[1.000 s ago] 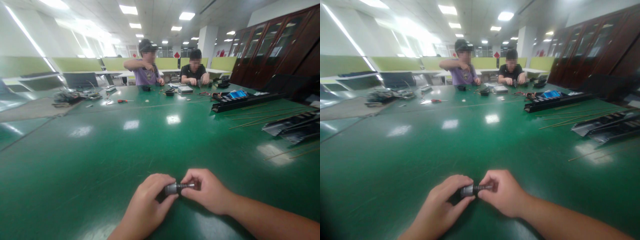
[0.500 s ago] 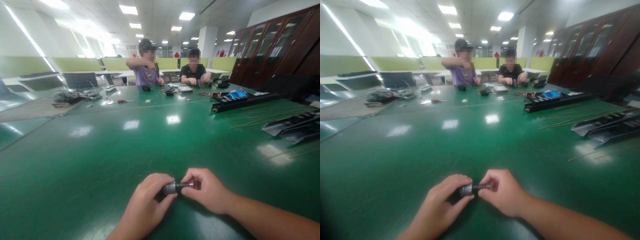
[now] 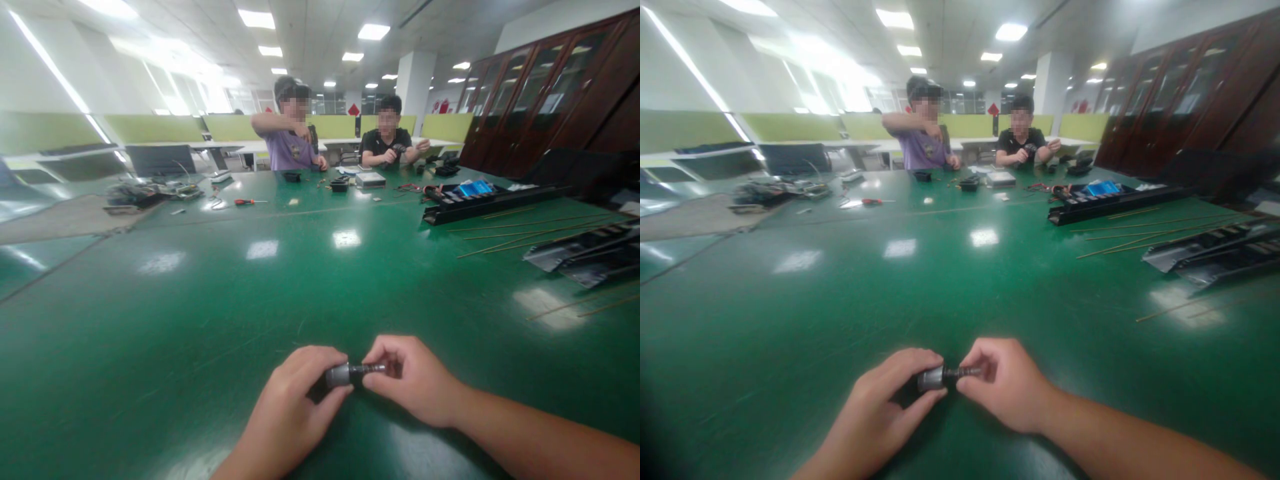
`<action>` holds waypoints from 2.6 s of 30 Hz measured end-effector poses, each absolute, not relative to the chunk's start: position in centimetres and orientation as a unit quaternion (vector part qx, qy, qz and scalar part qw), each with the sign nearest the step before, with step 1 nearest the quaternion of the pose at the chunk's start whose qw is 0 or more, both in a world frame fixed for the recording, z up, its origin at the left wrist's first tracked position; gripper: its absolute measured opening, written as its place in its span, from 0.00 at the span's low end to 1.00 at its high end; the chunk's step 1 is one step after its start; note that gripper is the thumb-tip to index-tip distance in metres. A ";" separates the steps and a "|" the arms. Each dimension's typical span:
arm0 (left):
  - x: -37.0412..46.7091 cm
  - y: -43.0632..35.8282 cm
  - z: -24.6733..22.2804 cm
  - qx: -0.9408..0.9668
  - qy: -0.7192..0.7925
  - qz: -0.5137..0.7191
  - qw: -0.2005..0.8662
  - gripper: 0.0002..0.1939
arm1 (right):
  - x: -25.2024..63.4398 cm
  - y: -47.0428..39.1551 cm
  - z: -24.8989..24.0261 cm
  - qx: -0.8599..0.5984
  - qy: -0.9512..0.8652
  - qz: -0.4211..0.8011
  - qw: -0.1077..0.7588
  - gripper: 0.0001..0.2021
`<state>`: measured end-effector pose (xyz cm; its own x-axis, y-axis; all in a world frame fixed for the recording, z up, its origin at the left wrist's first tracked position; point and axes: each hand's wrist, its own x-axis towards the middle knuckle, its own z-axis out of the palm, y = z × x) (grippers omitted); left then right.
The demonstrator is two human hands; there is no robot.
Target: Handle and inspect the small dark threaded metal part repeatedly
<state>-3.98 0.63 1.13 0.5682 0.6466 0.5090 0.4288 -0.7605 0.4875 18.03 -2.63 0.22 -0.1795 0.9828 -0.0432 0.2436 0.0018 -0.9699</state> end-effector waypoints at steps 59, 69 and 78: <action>-4.7 0.9 1.1 0.868 0.325 0.352 0.133 0.16 | 18.1 -2.5 -0.1 -0.518 -0.569 0.495 0.403 0.06; -5.1 1.3 0.9 0.868 0.331 0.352 0.118 0.15 | 18.2 -2.1 -0.3 -0.512 -0.565 0.497 0.414 0.07; -5.3 1.3 0.9 0.865 0.340 0.354 0.105 0.14 | 18.2 -2.0 -0.5 -0.508 -0.572 0.492 0.415 0.07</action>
